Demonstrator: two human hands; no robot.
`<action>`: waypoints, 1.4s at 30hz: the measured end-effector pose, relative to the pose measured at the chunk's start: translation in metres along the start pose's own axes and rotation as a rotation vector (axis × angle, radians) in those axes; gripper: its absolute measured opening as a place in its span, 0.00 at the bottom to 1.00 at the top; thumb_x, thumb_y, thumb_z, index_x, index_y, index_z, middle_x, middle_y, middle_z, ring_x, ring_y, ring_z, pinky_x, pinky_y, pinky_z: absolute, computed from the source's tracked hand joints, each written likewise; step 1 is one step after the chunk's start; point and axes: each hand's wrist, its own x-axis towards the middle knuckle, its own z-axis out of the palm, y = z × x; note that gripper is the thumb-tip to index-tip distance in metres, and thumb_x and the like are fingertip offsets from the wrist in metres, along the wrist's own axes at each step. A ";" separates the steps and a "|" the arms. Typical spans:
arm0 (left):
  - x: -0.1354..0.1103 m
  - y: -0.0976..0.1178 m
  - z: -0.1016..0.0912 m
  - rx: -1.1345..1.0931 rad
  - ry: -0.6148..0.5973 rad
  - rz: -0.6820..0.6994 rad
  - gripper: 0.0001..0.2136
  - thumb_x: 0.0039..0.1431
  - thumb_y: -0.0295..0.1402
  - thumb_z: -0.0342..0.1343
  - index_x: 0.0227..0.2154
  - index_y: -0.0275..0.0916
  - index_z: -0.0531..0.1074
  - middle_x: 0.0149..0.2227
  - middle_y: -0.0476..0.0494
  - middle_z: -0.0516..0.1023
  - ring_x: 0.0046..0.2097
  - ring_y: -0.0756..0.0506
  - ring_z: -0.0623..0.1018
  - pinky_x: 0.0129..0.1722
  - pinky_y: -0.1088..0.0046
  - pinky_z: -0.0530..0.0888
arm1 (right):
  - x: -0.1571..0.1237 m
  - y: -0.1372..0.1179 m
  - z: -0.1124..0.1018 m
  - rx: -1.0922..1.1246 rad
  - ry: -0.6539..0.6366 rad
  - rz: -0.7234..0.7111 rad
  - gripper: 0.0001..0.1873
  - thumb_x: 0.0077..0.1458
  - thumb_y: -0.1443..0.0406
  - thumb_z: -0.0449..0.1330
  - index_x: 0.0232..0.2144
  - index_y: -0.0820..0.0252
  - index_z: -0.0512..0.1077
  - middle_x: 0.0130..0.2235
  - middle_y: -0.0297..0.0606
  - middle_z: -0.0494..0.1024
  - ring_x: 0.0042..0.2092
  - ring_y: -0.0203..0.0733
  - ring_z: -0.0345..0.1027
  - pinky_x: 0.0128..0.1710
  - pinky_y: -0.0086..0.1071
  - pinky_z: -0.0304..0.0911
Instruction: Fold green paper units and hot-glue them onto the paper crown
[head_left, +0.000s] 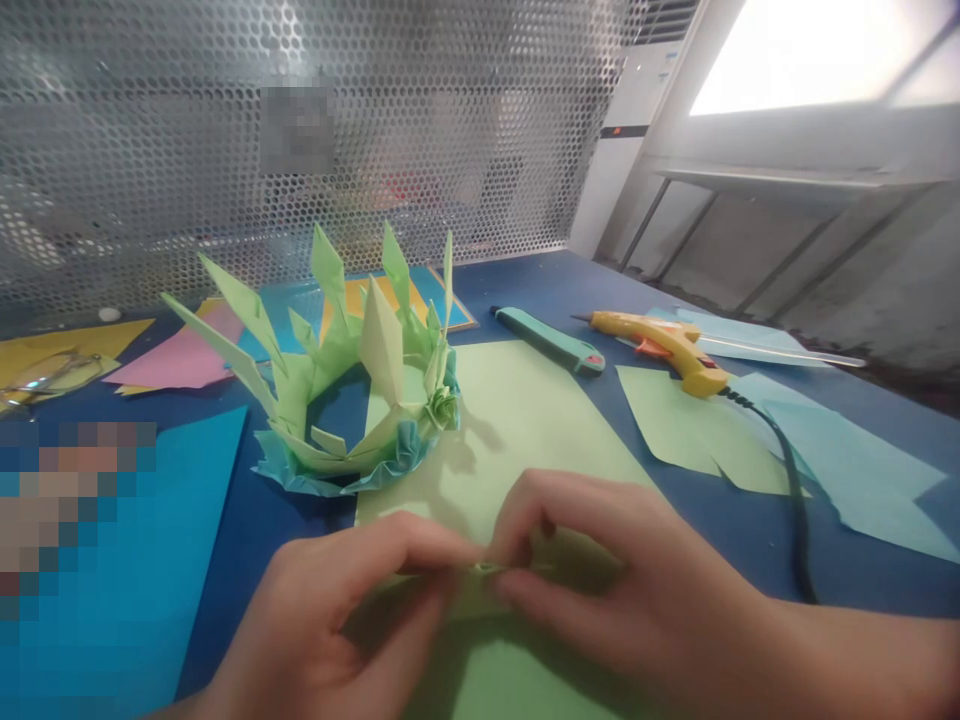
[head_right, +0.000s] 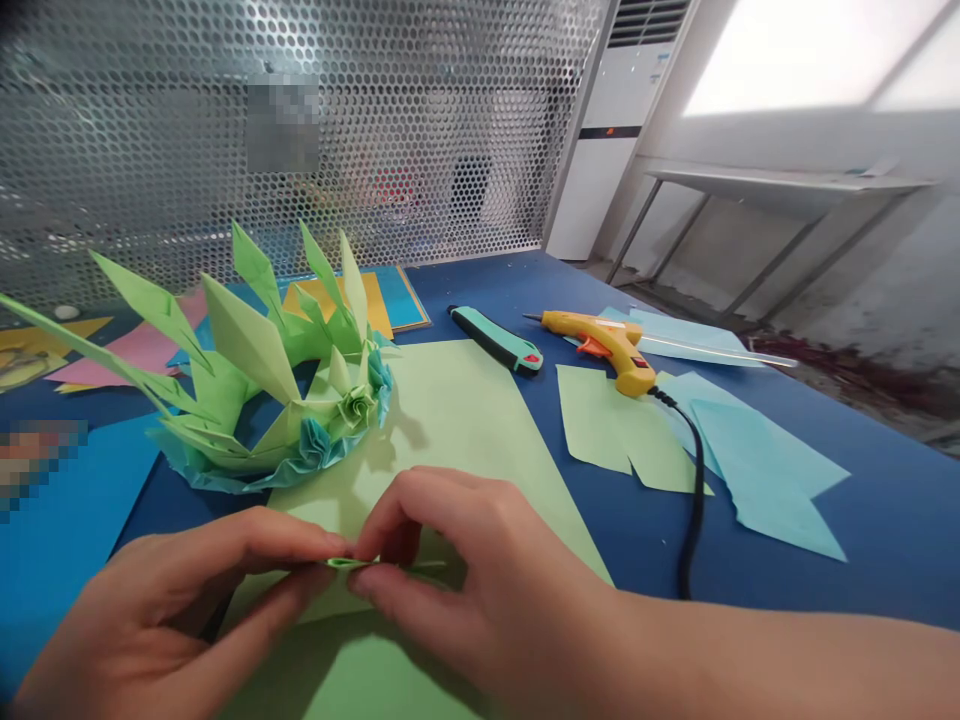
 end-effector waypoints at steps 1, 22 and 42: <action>0.001 0.001 0.000 -0.016 -0.028 -0.045 0.06 0.64 0.29 0.59 0.39 0.49 0.78 0.33 0.60 0.85 0.33 0.52 0.84 0.34 0.86 0.78 | 0.000 0.001 0.001 0.006 -0.002 0.019 0.08 0.54 0.71 0.64 0.25 0.57 0.71 0.25 0.27 0.76 0.27 0.31 0.67 0.28 0.21 0.62; 0.003 0.004 -0.002 0.149 -0.129 0.029 0.08 0.67 0.34 0.56 0.33 0.44 0.78 0.30 0.56 0.83 0.30 0.53 0.81 0.29 0.86 0.73 | -0.006 -0.002 -0.001 0.070 0.017 -0.082 0.11 0.51 0.66 0.74 0.28 0.57 0.74 0.27 0.26 0.77 0.27 0.30 0.68 0.28 0.21 0.64; 0.018 0.019 0.000 -0.308 -0.368 -0.331 0.10 0.58 0.27 0.59 0.22 0.39 0.69 0.21 0.58 0.62 0.25 0.54 0.60 0.23 0.83 0.59 | -0.006 -0.006 -0.002 0.014 -0.129 -0.023 0.11 0.64 0.64 0.59 0.29 0.56 0.64 0.25 0.27 0.68 0.25 0.31 0.59 0.24 0.23 0.58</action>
